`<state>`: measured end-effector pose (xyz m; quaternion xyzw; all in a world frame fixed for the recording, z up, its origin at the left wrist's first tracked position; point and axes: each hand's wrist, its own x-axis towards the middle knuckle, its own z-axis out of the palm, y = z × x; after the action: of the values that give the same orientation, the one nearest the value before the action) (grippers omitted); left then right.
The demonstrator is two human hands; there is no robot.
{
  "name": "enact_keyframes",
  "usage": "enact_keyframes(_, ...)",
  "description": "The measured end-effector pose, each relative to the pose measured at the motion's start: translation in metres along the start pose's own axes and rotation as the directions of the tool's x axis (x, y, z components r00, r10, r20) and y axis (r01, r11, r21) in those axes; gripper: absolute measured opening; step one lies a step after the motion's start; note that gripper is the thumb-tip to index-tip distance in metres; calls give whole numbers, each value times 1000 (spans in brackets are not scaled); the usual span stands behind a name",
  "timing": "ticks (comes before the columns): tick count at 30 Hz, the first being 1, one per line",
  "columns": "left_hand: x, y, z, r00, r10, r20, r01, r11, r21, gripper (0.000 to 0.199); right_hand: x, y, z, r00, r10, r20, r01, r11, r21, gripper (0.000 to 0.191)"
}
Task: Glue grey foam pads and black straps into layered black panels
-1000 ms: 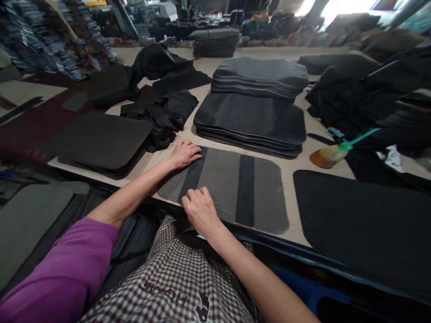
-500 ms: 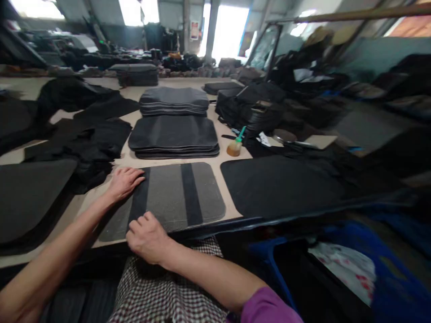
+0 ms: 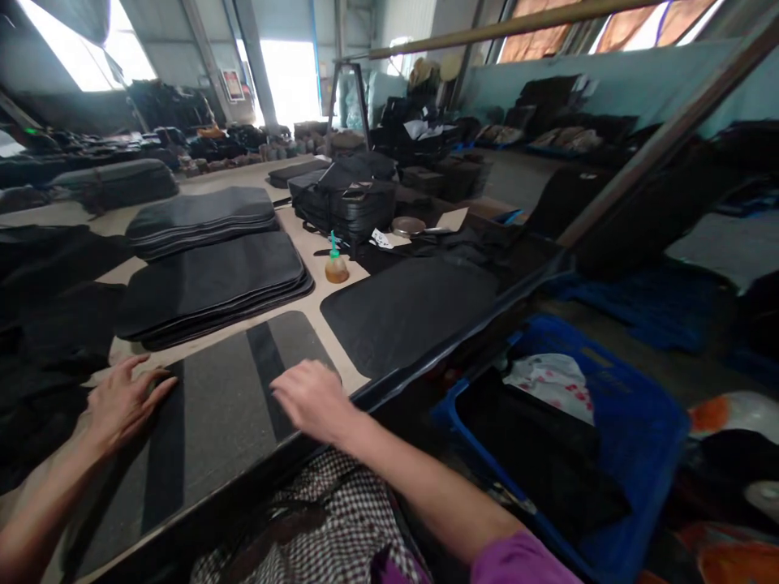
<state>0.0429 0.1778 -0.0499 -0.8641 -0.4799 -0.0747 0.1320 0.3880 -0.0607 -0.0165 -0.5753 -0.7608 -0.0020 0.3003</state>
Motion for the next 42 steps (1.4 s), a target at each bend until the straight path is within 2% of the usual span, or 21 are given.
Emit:
enact_keyframes(2,7,1,-5,998,-61,-34,60,998,-17,42,-19,57,-26,975,211,-66,-220,961,-171,28)
enact_keyframes(3,10,3,-9,994,-86,-63,84,996,-30,41,-30,83,-36,955,281,-91,-296,921,-255,37)
enact_keyframes(5,18,14,-19,986,-110,-127,102,993,-62,40,-51,125,-45,927,364,-96,-373,859,-351,48)
enact_keyframes(7,25,34,-32,983,-74,-169,56,993,-107,42,-70,150,-45,913,396,-104,-406,846,-345,39)
enact_keyframes(11,37,102,-58,975,91,-203,-137,966,-221,44,-85,158,-35,897,415,-154,-442,855,-271,20)
enact_keyframes(14,42,160,-72,952,207,-224,-270,914,-303,40,-83,154,-35,879,437,-189,-472,852,-226,17)
enact_keyframes(17,44,208,-79,926,300,-227,-368,848,-381,36,-80,154,-39,851,476,-223,-513,845,-153,16)
enact_keyframes(20,45,239,-84,915,347,-206,-403,792,-458,34,-78,160,-45,812,533,-238,-556,830,-39,29)
enact_keyframes(23,45,256,-87,921,346,-179,-384,726,-570,32,-77,171,-50,753,612,-240,-604,789,117,18)
enact_keyframes(25,45,263,-88,931,338,-141,-343,673,-655,31,-76,178,-54,719,655,-232,-615,756,224,16)
enact_keyframes(28,46,272,-89,940,334,-76,-272,594,-757,29,-75,185,-62,697,686,-207,-603,718,349,23)
enact_keyframes(34,49,289,-91,938,347,3,-163,449,-879,25,-70,188,-81,701,698,-150,-577,677,456,24)
enact_keyframes(36,50,301,-91,932,350,94,-47,373,-927,23,-69,188,-83,704,699,-129,-568,661,490,25)
enact_keyframes(37,50,310,-90,924,348,161,53,301,-952,24,-68,188,-82,706,698,-120,-560,654,508,27)
enact_keyframes(39,52,333,-88,886,332,324,319,71,-945,26,-67,185,-77,718,688,-106,-542,647,536,29)
enact_keyframes(41,57,359,-84,807,351,475,558,-191,-808,29,-66,178,-70,732,674,-95,-527,649,548,28)
enact_keyframes(42,59,372,-82,766,373,524,632,-287,-720,29,-66,174,-67,738,669,-93,-525,654,545,27)
